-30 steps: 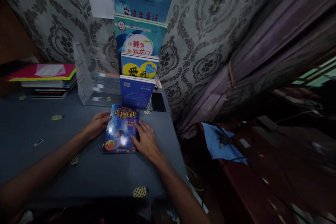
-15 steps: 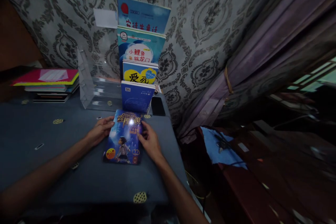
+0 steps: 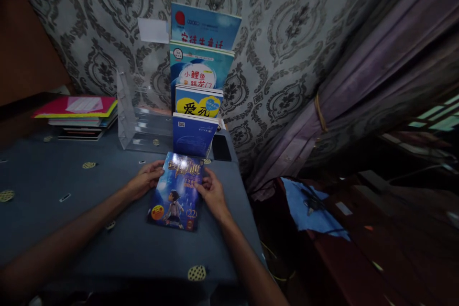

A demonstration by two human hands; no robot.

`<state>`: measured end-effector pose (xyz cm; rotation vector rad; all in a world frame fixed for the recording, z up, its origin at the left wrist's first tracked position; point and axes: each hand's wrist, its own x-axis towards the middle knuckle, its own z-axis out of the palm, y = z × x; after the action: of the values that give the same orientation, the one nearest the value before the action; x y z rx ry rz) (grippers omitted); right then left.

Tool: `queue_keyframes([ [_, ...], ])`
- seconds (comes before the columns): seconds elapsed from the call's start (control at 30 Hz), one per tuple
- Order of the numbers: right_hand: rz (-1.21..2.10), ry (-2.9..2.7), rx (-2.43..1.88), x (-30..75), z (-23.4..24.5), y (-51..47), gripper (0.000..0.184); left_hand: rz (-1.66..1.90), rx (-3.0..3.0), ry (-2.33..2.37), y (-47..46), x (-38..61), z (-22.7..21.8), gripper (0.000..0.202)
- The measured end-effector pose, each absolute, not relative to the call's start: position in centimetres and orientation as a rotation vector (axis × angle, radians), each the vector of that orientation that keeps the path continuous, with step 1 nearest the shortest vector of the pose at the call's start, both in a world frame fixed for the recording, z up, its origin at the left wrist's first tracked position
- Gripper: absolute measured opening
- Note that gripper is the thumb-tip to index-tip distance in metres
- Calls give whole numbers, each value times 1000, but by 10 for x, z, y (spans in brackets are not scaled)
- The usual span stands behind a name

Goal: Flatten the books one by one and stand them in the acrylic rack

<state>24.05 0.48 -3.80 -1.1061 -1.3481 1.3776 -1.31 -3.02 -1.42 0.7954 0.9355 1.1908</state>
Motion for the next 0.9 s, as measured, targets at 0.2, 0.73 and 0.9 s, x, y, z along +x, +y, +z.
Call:
queue_keyframes([
  [0.2,1425,-1252,-1130,239,-33,4,79,1093,895,896,-35,-13,-12,80],
  [0.73,1484,-1237,-1107,238,-21,0,79,1058,969,896,-32,-12,-22,91],
  [0.9,1478,-1289,-1144,240,-27,1,93,1082,956,873,-28,-13,-30,91],
])
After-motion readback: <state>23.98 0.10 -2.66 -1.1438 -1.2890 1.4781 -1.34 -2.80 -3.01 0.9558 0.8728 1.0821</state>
